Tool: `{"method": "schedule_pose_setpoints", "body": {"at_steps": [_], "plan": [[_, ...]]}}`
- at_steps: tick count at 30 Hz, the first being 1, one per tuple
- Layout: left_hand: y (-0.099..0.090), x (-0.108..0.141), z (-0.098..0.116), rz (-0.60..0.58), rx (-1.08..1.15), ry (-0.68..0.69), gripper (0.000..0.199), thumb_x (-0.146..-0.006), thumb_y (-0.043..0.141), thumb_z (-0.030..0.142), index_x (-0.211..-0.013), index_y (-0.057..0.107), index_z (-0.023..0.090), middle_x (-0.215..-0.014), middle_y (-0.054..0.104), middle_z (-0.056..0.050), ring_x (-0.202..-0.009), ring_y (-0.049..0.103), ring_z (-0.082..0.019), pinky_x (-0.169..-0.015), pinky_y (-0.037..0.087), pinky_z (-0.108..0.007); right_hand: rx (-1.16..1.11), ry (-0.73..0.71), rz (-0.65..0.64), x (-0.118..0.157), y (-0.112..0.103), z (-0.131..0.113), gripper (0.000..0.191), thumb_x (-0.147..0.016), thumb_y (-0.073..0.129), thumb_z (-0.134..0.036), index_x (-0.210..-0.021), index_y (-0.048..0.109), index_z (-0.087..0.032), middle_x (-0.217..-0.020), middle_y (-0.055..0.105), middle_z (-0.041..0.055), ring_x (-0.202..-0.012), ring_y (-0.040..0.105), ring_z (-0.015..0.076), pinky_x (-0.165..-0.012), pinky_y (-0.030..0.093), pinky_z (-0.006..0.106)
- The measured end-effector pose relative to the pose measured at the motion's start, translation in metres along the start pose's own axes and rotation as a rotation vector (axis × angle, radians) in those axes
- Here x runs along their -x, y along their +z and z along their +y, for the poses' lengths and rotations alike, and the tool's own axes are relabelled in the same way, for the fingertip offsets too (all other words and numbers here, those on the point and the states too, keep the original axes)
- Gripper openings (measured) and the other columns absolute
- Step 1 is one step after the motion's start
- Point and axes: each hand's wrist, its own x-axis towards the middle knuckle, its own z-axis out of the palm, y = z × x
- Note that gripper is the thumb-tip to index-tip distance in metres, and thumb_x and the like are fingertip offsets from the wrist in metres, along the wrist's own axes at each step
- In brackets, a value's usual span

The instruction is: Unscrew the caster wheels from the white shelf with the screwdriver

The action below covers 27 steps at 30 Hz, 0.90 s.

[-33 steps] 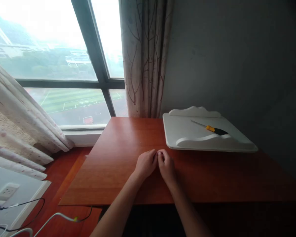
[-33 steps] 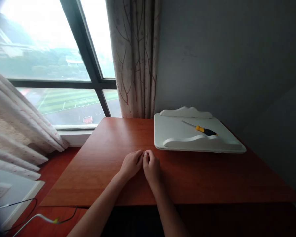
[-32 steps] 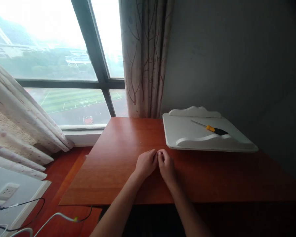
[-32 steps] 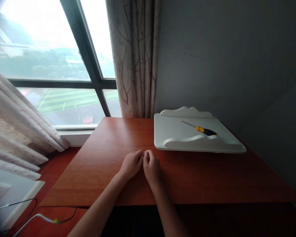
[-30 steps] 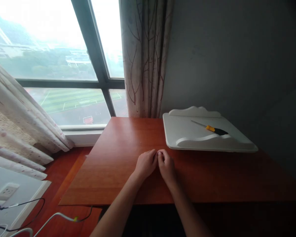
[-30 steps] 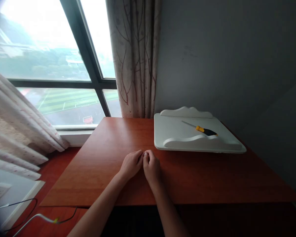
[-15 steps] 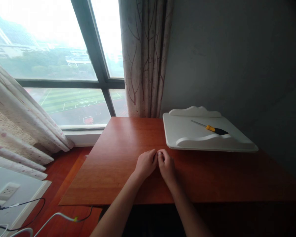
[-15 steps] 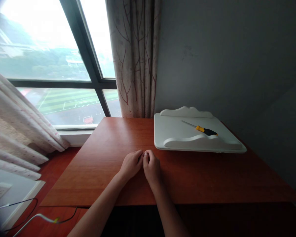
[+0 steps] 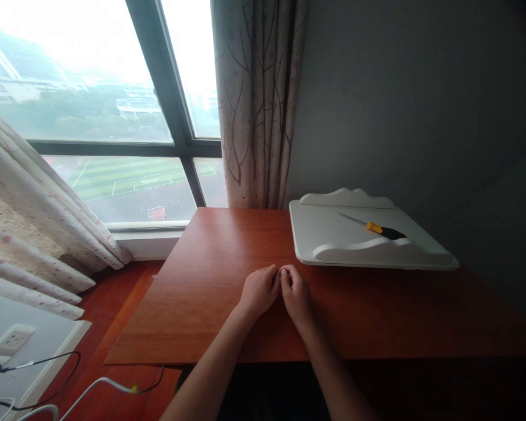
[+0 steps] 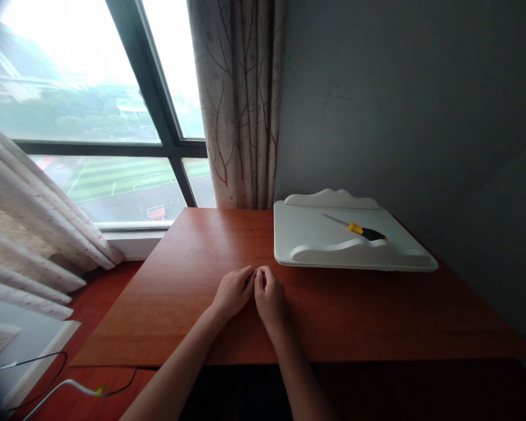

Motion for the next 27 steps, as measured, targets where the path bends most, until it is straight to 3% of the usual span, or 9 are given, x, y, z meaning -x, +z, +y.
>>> {"method": "schedule_pose_setpoints", "body": {"at_steps": [27], "plan": [[-0.0013, 0.0003, 0.0026, -0.012, 0.007, -0.006, 0.029, -0.101, 0.038, 0.032, -0.081, 0.056, 0.021, -0.084, 0.069, -0.005, -0.073, 0.063, -0.019, -0.063, 0.035, -0.028, 0.028, -0.005, -0.003, -0.0002, -0.0015, -0.0019, 0.029, -0.097, 0.038, -0.040, -0.089, 0.060, -0.023, -0.085, 0.072, 0.0048, -0.079, 0.067, 0.0208, -0.073, 0.049, 0.029]]}}
